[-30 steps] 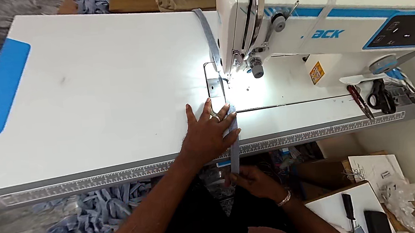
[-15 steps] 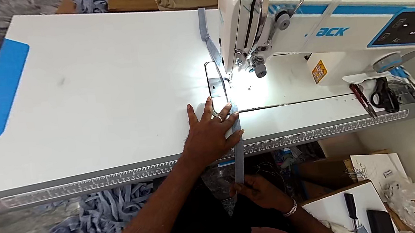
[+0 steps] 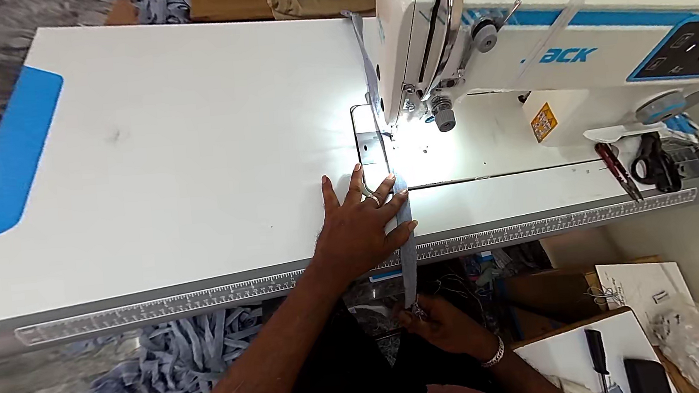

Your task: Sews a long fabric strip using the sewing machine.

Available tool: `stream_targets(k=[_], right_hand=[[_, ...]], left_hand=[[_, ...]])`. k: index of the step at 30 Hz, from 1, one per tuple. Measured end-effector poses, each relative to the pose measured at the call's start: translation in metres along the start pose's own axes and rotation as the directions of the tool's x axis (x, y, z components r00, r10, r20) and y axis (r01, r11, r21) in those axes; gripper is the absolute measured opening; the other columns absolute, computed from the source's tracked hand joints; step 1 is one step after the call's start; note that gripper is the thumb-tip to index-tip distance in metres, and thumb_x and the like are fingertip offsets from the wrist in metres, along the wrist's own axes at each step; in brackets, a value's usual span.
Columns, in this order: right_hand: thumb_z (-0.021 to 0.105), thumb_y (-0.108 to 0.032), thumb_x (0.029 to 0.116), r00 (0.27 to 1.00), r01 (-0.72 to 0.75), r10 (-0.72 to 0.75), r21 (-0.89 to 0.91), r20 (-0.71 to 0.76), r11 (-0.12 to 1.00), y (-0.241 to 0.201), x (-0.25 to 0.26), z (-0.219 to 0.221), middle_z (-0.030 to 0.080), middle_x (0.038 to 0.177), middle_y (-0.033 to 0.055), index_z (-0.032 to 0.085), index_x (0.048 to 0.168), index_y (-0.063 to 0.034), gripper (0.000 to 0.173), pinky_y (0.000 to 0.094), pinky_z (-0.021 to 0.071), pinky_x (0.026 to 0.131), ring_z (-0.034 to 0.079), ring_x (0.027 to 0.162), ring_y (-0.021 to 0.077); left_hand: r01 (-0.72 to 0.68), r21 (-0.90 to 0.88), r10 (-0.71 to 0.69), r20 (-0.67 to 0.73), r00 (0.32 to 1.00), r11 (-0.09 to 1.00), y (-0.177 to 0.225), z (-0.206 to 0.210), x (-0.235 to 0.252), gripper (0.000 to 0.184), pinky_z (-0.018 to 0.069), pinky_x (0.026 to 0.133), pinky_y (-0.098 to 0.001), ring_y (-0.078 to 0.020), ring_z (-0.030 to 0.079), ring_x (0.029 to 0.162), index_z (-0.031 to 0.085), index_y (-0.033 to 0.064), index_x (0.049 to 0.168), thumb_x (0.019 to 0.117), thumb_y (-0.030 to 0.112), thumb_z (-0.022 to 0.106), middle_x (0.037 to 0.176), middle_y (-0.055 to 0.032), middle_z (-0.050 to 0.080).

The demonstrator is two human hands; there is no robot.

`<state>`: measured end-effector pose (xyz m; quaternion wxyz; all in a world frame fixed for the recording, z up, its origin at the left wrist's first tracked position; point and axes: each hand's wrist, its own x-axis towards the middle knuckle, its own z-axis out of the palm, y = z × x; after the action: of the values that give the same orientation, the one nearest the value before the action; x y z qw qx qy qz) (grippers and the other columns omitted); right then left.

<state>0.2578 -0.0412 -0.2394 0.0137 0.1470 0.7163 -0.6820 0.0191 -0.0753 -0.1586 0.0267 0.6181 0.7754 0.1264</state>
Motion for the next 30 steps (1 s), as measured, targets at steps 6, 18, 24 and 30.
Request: stream_targets(k=[6,18,24,30], right_hand=[[0.050,-0.033,0.1081,0.991,0.077,-0.078,-0.010,-0.109,0.997,0.002,0.001,-0.006,0.063,0.098,0.0062,0.061,0.123,-0.0058,0.033,0.0316,0.0583,0.074,0.064,0.079,0.0136],[0.052,-0.029,0.1083,0.991,-0.083,0.097,0.134,-0.097,0.987,-0.002,0.001,-0.007,0.071,0.096,0.0038,0.067,0.111,-0.0049,0.028,0.0260,0.0591,0.060,0.066,0.063,0.0109],[0.052,-0.029,0.1081,0.990,-0.081,0.092,0.103,-0.103,0.991,0.000,0.001,-0.005,0.072,0.096,0.0031,0.068,0.109,-0.0051,0.029,0.0262,0.0592,0.058,0.066,0.062,0.0103],[0.051,-0.037,0.1075,0.981,-0.153,0.184,-0.319,0.066,0.935,-0.025,-0.007,-0.032,0.070,0.095,0.0056,0.068,0.116,-0.0075,0.035,0.0346,0.0588,0.075,0.068,0.078,0.0136]], left_hand=[[0.000,0.006,0.000,0.013,1.000,1.000,0.000,0.000,-0.001,0.064,0.0049,0.113,-0.0829,-0.0410,0.019,0.157,0.054,0.0400,0.149,0.1001,0.072,0.028,0.162,0.0080,0.043],[0.041,0.005,-0.041,0.037,0.998,0.999,0.001,-0.007,0.006,0.070,0.0017,0.109,-0.0868,-0.0445,0.019,0.156,0.052,0.0351,0.152,0.0999,0.075,0.025,0.161,0.0066,0.045],[0.114,0.036,-0.116,0.043,0.992,0.993,-0.011,-0.008,0.036,0.068,0.0017,0.107,-0.0886,-0.0434,0.017,0.157,0.051,0.0348,0.153,0.1010,0.072,0.026,0.163,0.0067,0.042],[0.199,0.060,-0.203,0.082,0.976,0.978,-0.026,-0.014,0.070,0.062,0.0014,0.105,-0.0896,-0.0437,0.015,0.157,0.051,0.0357,0.152,0.1037,0.065,0.026,0.165,0.0055,0.039]])
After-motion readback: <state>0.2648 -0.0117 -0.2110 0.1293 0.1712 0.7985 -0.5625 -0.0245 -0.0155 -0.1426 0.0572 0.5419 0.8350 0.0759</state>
